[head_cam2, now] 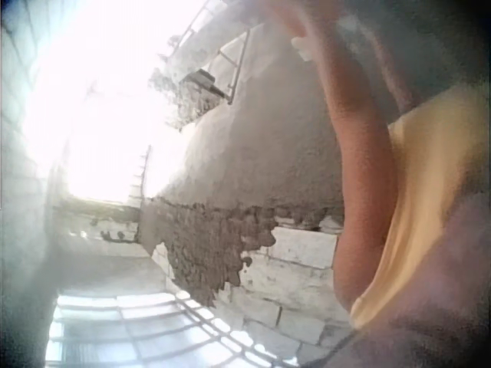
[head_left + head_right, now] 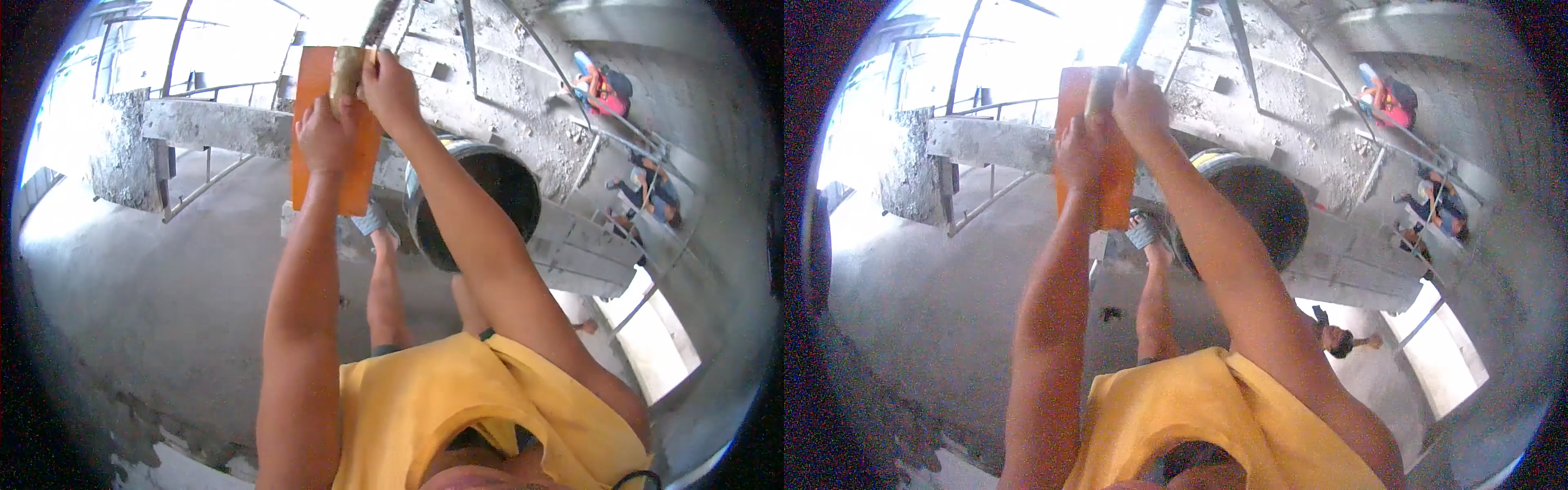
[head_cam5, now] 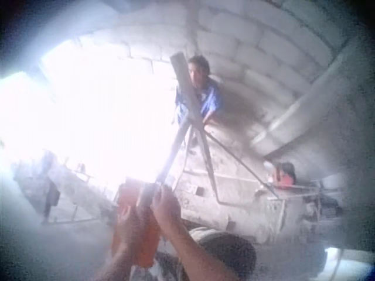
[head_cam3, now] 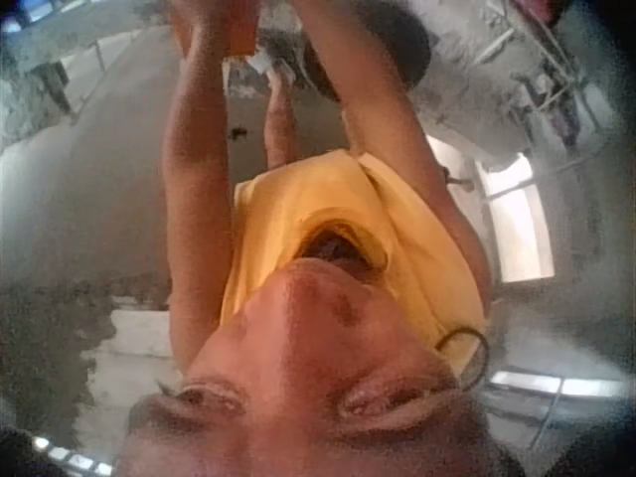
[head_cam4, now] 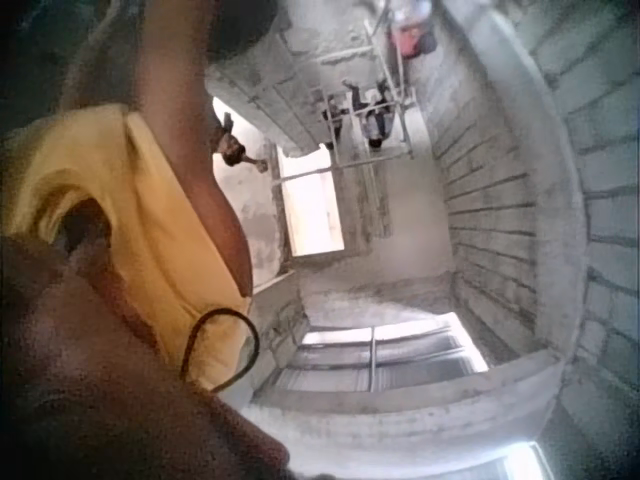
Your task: The person scoops plaster from a bucket with a trowel and applies it to a wall using a hawk and trowel. The person repeatedly transfers plaster from the bucket to the hawk and smooths it onto the wall surface.
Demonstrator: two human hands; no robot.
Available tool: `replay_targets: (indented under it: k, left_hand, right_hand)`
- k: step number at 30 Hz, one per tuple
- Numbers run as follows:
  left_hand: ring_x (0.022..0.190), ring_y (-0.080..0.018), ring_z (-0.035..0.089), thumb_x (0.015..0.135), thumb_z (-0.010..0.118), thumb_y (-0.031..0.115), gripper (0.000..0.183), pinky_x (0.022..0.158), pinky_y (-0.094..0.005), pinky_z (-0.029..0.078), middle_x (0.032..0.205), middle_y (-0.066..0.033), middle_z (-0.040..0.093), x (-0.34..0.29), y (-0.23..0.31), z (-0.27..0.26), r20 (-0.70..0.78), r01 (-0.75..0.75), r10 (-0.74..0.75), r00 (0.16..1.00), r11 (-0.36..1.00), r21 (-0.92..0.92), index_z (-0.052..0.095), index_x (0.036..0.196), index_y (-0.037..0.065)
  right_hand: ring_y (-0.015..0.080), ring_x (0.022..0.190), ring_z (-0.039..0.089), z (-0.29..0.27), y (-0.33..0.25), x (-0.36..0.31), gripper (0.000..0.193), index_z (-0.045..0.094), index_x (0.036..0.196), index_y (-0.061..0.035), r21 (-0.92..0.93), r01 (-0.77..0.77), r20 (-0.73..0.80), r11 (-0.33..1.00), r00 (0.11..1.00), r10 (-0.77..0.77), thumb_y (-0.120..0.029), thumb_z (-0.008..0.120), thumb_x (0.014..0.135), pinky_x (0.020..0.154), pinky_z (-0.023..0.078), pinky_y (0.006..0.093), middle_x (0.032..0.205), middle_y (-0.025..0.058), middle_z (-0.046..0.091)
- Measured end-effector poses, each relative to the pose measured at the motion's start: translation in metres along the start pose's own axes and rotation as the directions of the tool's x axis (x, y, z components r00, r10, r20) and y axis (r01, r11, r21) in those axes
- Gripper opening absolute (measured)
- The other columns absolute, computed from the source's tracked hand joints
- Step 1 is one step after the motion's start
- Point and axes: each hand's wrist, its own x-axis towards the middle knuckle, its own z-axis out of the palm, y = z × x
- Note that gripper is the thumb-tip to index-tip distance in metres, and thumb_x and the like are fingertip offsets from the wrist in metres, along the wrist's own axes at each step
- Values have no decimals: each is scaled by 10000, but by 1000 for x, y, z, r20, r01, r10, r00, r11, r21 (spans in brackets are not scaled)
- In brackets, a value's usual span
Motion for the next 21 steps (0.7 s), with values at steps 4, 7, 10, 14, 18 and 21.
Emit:
replay_targets:
  k: [4, 7, 10, 14, 18, 21]
  left_hand:
    - [922, -350, 642, 965, 525, 467, 439, 815, -522, 443, 883, -162, 678, -1, 1, 0, -45, -33, 33, 998, 999, 5, 629, 1047, 49]
    - [903, -322, 648, 928, 579, 492, 454, 801, -501, 434, 867, -135, 680, -2, 6, -3, -1, -45, 45, 999, 999, -6, 636, 1050, 59]
    - [890, -308, 648, 906, 615, 487, 449, 806, -489, 432, 882, -119, 688, -4, 16, -10, -57, -71, 69, 996, 997, -34, 637, 1037, 58]
    - [881, -293, 648, 889, 648, 456, 423, 799, -476, 425, 868, -98, 703, -10, 14, -9, -122, -101, 100, 988, 995, -7, 641, 1042, 61]
    - [874, -286, 646, 872, 667, 436, 402, 786, -473, 419, 832, -93, 708, -10, 13, -7, -173, -100, 89, 981, 994, -54, 640, 1032, 68]
    - [869, -280, 647, 864, 673, 429, 382, 773, -475, 418, 810, -94, 704, -8, 12, -2, -188, -123, 108, 976, 990, -70, 631, 998, 74]
  right_hand:
    - [383, 902, 668, -36, -8, -2, 294, 629, 1097, -107, -207, 364, 112, 908, 931, -347, -316, 440, 1013, 796, 537, 523, 980, 167, 675]
    - [395, 904, 662, -59, -18, 35, 292, 612, 1134, -138, -427, 411, 69, 806, 903, -424, -356, 457, 1016, 764, 544, 513, 961, 167, 668]
    - [350, 840, 705, -64, -38, 54, 287, 684, 1021, -97, -455, 584, 188, 672, 801, -569, -325, 522, 957, 758, 573, 484, 924, 149, 708]
    - [354, 940, 692, -65, -68, 61, 350, 598, 1268, -125, -478, 791, 676, 383, 609, -414, -324, 483, 1003, 822, 551, 477, 1011, 187, 707]
    - [327, 920, 713, -48, -75, 83, 307, 694, 1102, -97, -521, 835, 735, 175, 544, -405, -315, 568, 927, 810, 564, 455, 980, 164, 729]
    - [306, 905, 725, -42, -66, 106, 270, 730, 1052, -95, -501, 840, 697, 211, 535, -477, -276, 612, 890, 790, 577, 441, 971, 139, 739]
